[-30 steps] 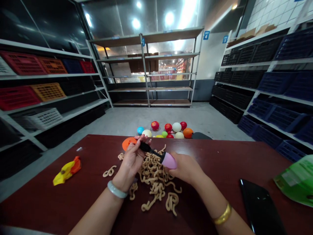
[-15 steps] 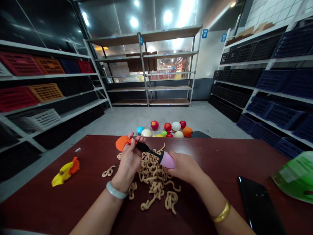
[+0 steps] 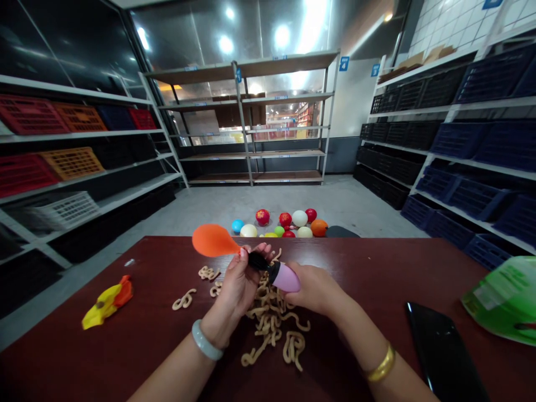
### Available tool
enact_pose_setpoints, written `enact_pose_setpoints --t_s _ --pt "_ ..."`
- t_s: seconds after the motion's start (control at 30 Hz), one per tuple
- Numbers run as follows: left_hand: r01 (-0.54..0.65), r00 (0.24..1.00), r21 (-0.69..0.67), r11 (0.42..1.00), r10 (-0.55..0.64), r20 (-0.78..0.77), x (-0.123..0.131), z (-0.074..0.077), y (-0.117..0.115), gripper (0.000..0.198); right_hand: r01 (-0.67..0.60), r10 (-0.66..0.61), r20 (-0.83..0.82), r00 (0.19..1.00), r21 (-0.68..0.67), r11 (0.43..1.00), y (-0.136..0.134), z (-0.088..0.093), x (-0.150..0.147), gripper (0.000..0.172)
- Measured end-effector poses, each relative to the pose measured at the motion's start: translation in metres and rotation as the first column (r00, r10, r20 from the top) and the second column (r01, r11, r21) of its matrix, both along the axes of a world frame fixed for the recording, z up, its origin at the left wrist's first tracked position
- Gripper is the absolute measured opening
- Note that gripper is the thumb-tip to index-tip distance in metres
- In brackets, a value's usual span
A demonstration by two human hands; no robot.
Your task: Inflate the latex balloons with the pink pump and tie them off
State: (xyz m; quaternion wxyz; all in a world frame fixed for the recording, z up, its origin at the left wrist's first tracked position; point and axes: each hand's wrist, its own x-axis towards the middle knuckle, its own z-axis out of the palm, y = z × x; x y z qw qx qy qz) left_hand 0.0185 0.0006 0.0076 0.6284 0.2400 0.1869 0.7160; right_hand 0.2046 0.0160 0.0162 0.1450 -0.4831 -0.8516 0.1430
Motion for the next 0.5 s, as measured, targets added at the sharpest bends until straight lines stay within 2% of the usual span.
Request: enact_pose_setpoints --t_s 0.1,0.2,0.4,0.5 --pt "0.000 1.000 0.032 0.999 0.000 -0.001 0.001 0.005 -0.001 0.026 -0.028 0.021 -0.064 0.998 -0.104 0.994 -0.001 0.000 -0.003 0.039" --pt "-0.053 0.999 0.062 0.997 0.052 0.015 -0.007 0.012 0.002 0.024 -0.018 0.011 -0.068 0.998 -0.109 0.994 0.000 -0.001 -0.004 0.043" --pt "-0.226 0.974 0.144 0.963 0.221 0.050 -0.058 0.026 0.015 0.025 -0.004 0.006 0.056 0.998 -0.040 0.999 0.009 0.004 0.013 0.034" --pt "-0.292 0.956 0.165 0.942 0.284 0.068 -0.072 0.028 0.019 0.025 0.045 -0.052 0.133 0.990 0.056 0.997 0.015 0.002 0.022 0.030"
